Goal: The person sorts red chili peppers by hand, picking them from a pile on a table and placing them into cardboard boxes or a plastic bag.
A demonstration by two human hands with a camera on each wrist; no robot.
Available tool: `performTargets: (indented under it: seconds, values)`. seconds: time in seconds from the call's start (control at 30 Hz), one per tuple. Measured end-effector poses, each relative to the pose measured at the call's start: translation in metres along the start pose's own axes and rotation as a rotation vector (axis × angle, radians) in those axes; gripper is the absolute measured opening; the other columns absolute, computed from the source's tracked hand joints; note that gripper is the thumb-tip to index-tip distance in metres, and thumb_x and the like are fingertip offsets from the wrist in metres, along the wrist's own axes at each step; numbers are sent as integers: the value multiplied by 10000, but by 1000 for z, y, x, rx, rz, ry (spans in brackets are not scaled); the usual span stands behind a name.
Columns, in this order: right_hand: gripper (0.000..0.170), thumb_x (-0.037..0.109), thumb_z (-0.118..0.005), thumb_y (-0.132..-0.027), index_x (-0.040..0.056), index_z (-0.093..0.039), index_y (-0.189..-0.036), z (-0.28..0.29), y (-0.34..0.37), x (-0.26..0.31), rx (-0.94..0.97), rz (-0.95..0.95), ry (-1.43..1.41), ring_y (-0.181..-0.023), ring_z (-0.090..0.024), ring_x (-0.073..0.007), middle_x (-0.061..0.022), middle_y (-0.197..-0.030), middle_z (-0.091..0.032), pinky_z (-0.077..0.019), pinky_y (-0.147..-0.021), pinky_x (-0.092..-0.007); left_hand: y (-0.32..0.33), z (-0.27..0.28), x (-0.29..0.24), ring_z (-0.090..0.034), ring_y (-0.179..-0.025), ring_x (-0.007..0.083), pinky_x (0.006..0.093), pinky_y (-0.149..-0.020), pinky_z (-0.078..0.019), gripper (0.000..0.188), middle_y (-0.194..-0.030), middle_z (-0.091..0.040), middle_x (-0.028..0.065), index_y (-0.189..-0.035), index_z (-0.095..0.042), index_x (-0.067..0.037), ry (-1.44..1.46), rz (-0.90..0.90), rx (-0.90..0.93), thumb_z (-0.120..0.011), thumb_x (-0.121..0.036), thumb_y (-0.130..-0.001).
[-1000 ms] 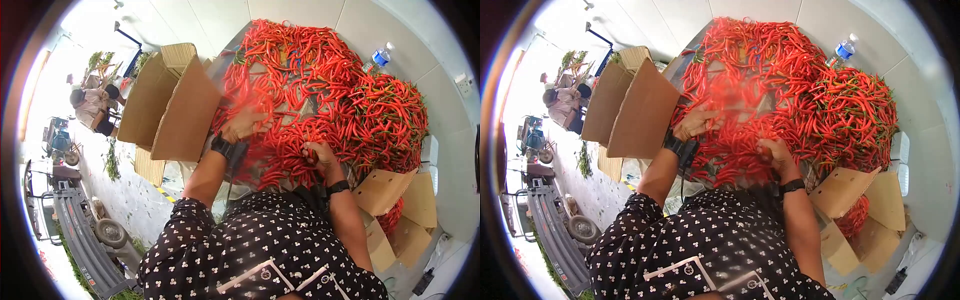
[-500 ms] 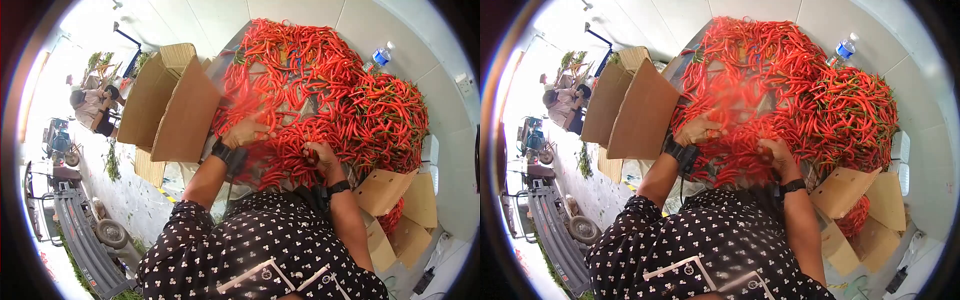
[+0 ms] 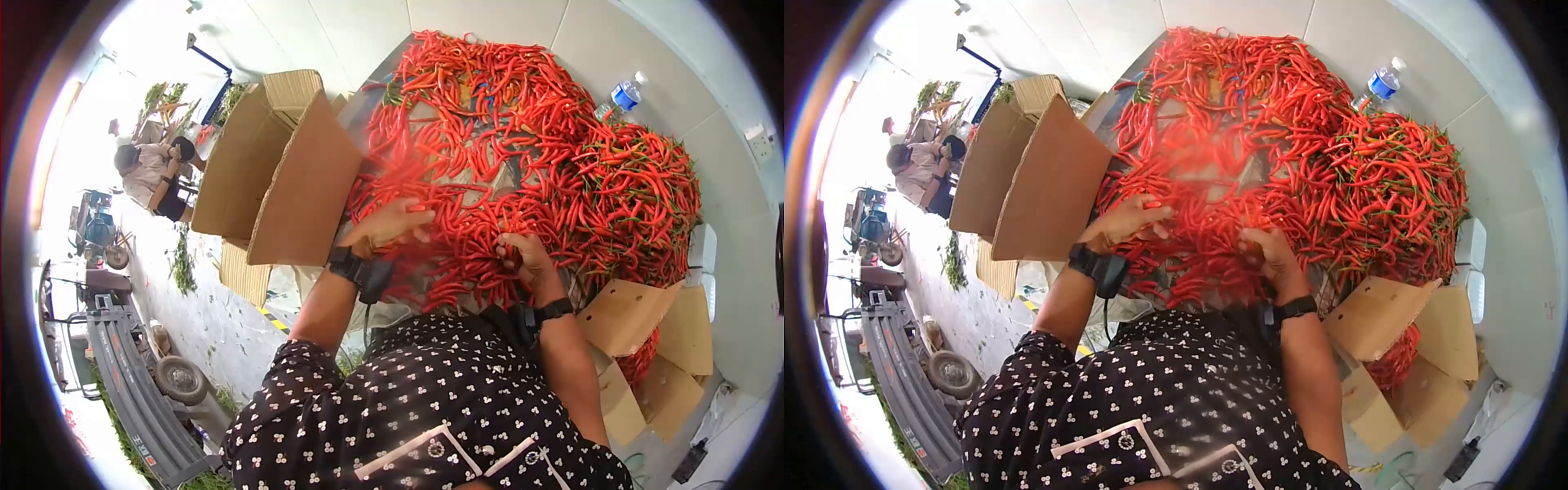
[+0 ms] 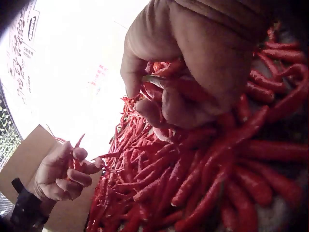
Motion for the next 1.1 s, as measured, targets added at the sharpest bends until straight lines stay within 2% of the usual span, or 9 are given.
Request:
performTargets:
  seconds: [0.1,0.17,0.3,0.37,0.57,0.7,0.8,0.87,1.1]
  values:
    - [84,126,-570,-779,61,-549,-828,-8,-1,9,-34,26,-52,-544,-505,-96,-20,-657,-535,-350,-413,-195,5,22,-19,-585,-676,156,262,-500,-436,176,-757,-575,83,-786,-568,-24,-496,-71,-129,-570,-199,-811]
    - [78,129,-563,-787,60,-534,-806,-16,-6,18,-5,73,-103,-530,-499,-101,-30,-650,-529,-352,-410,-211,13,39,-63,-586,-723,268,357,-597,-459,203,-782,-588,139,-785,-572,-27,-1128,-545,-518,-608,-224,-748]
    - [80,126,-555,-791,53,-522,-796,-19,-20,18,65,77,-145,-519,-492,-104,-36,-632,-518,-354,-409,-221,-2,39,-101,-560,-781,353,416,-684,-450,202,-841,-586,175,-834,-589,-50,-1194,-482,-671,-607,-208,-711]
    - [78,123,-547,-794,52,-516,-794,-17,-27,13,100,37,-128,-508,-486,-105,-36,-618,-511,-351,-406,-218,-31,40,-102,-587,-748,299,426,-628,-463,211,-784,-602,131,-803,-607,-83,-1324,-758,-684,-590,-284,-742]
    - [67,123,-545,-793,61,-519,-790,-9,-22,20,8,61,-45,-527,-492,-98,-20,-618,-509,-335,-410,-203,-102,35,-92,-596,-701,277,398,-576,-477,161,-775,-604,106,-799,-613,-93,-1627,-517,-618,-577,-226,-716]
    - [64,125,-555,-791,74,-526,-765,1,-17,21,-69,64,-134,-568,-506,-94,-2,-634,-512,-332,-419,-201,-105,32,-89,-596,-690,264,391,-562,-478,162,-745,-603,94,-808,-616,-94,-1690,-409,-640,-564,-216,-716]
    - [66,126,-565,-789,85,-531,-750,6,-20,18,-66,48,-165,-598,-514,-93,10,-655,-517,-338,-432,-202,-72,14,-102,-605,-700,241,373,-579,-488,182,-730,-611,79,-822,-623,-108,-1585,-722,-669,-558,-259,-744]
    - [67,132,-572,-788,93,-532,-750,9,-22,15,-62,43,-143,-597,-517,-96,12,-667,-517,-344,-441,-202,-48,15,-115,-616,-736,277,353,-660,-478,288,-746,-625,135,-866,-618,-54,-1087,-581,-559,-631,-278,-687]
    - [70,142,-581,-782,92,-533,-773,9,-25,14,-93,34,-122,-604,-521,-104,12,-672,-516,-354,-448,-211,-96,82,-84,-614,-744,285,360,-657,-477,412,-771,-637,109,-907,-616,-60,-863,-465,-603,-676,-387,-663]
Point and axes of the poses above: each hand's wrist, its own y-axis away from the middle knuckle, its own z-axis out of the back of the hand, x = y × z, the point moved 8 cm from there along -y, towards the middle knuckle
